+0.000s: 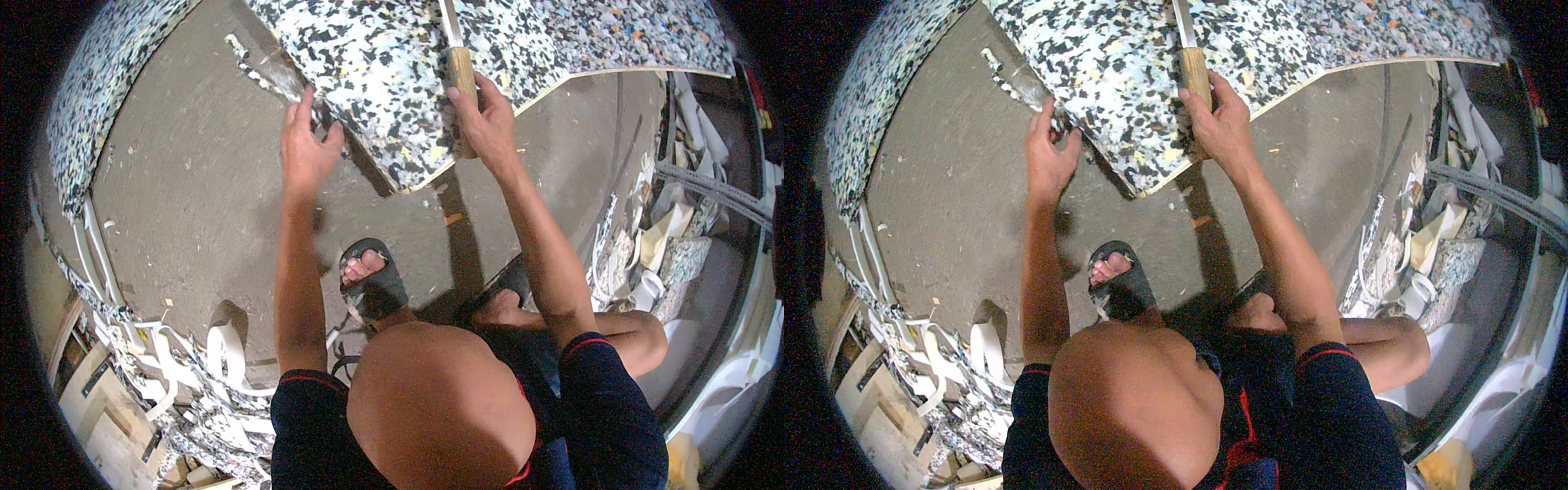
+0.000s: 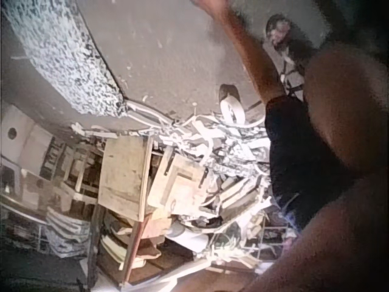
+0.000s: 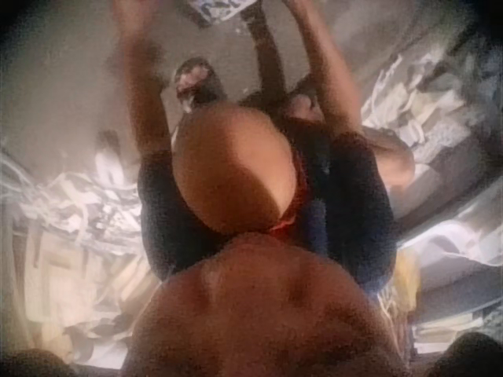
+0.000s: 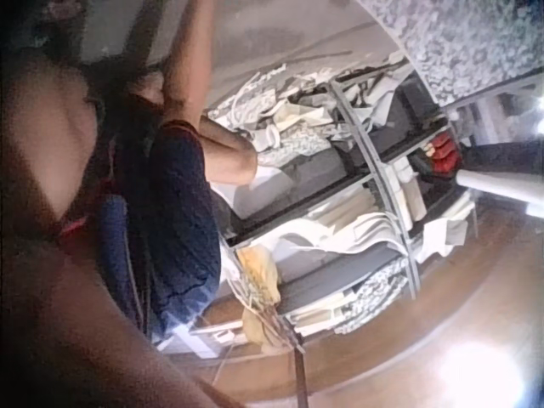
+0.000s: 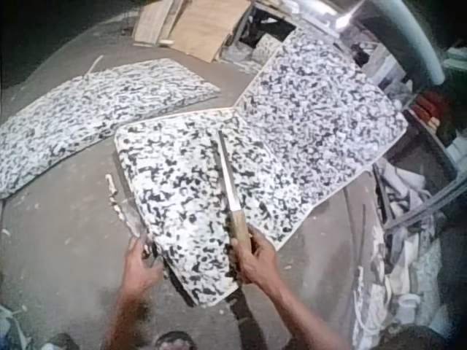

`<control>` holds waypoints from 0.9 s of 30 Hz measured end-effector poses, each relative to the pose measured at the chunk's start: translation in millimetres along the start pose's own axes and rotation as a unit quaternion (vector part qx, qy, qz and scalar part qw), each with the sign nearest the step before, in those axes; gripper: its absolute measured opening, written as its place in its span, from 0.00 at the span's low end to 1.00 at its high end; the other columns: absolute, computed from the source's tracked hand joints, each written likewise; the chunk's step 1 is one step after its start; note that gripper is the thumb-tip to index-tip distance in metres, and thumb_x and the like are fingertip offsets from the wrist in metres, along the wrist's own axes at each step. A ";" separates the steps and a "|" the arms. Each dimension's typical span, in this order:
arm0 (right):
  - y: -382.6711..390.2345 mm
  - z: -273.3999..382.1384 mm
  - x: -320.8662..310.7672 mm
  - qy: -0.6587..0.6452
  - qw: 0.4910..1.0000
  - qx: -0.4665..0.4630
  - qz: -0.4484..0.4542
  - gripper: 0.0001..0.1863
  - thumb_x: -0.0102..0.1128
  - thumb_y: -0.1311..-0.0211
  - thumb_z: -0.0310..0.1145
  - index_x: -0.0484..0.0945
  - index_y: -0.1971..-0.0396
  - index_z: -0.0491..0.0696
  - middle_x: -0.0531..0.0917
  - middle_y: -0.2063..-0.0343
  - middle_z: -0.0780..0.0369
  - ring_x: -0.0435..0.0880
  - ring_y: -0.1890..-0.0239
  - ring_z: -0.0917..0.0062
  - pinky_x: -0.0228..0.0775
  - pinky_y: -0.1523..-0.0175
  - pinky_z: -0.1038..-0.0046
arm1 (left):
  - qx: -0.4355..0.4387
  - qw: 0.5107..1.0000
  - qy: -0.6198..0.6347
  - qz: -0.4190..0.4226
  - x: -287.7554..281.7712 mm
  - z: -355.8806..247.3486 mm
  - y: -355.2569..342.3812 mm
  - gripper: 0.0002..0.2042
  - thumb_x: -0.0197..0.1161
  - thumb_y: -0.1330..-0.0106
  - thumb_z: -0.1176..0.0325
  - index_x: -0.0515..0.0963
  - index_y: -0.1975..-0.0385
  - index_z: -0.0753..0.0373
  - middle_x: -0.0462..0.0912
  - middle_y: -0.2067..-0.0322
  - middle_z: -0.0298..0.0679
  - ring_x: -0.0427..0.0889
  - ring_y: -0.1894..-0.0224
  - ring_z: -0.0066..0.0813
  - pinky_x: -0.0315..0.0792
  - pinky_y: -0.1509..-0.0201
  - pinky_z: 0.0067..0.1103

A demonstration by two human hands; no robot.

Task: The person uses a chisel to trim and smooth the edges of a speckled composite board. They repeatedly reposition the board, scrape along the edges, and remove small debris from the surface and floor.

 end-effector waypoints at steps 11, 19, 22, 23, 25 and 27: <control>-2.0 -6.3 -2.3 0.046 0.995 -0.074 -0.055 0.29 0.71 0.36 0.39 0.78 0.40 0.39 0.89 0.60 0.52 0.87 0.59 0.76 0.78 0.53 0.73 | -0.072 0.995 -0.066 0.027 19.9 11.6 25.6 0.12 0.66 0.33 0.64 0.82 0.57 0.65 0.86 0.71 0.50 0.87 0.71 0.39 0.79 0.63 0.33; 1.9 -24.0 -21.3 0.000 0.999 0.003 -0.032 0.31 0.71 0.35 0.40 0.74 0.39 0.36 0.87 0.59 0.55 0.84 0.61 0.76 0.77 0.56 0.72 | -0.205 0.940 -0.186 -0.197 -189.8 59.2 61.2 0.22 0.64 0.34 0.62 0.76 0.41 0.61 0.82 0.46 0.54 0.83 0.46 0.54 0.75 0.42 0.42; 16.5 -31.7 -52.4 0.050 0.995 -0.033 -0.080 0.30 0.70 0.35 0.40 0.73 0.40 0.37 0.85 0.59 0.57 0.82 0.62 0.76 0.76 0.58 0.73 | -0.163 0.704 -0.608 -0.330 -321.1 42.0 78.1 0.30 0.68 0.36 0.66 0.69 0.33 0.61 0.80 0.47 0.57 0.82 0.48 0.54 0.75 0.43 0.40; 22.6 -38.7 -64.9 0.072 0.991 -0.022 -0.107 0.30 0.70 0.34 0.40 0.72 0.41 0.37 0.84 0.59 0.57 0.82 0.62 0.76 0.76 0.58 0.73 | -0.208 0.688 -0.620 -0.315 -330.7 50.0 84.7 0.26 0.68 0.37 0.67 0.73 0.38 0.63 0.82 0.50 0.55 0.83 0.51 0.52 0.75 0.45 0.39; 39.5 -47.9 -86.9 0.113 0.982 -0.026 -0.149 0.26 0.68 0.33 0.40 0.72 0.43 0.38 0.83 0.59 0.58 0.82 0.62 0.76 0.76 0.58 0.73 | -0.205 0.806 -0.483 -0.275 -312.4 57.7 85.9 0.18 0.69 0.37 0.69 0.80 0.47 0.65 0.85 0.55 0.50 0.84 0.57 0.49 0.77 0.50 0.36; 54.4 -60.2 -104.3 0.122 0.978 0.014 -0.167 0.22 0.66 0.31 0.39 0.72 0.47 0.39 0.83 0.60 0.58 0.82 0.62 0.76 0.76 0.58 0.73 | -0.139 0.933 -0.173 -0.284 -239.9 52.2 73.7 0.09 0.67 0.33 0.67 0.84 0.59 0.65 0.87 0.63 0.46 0.84 0.62 0.41 0.77 0.54 0.33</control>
Point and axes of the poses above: each hand's wrist, its own y-axis away from the middle knuckle, its own x-axis out of the palm, z = x × y, the point moved 8 cm from there along -y, towards the middle knuckle
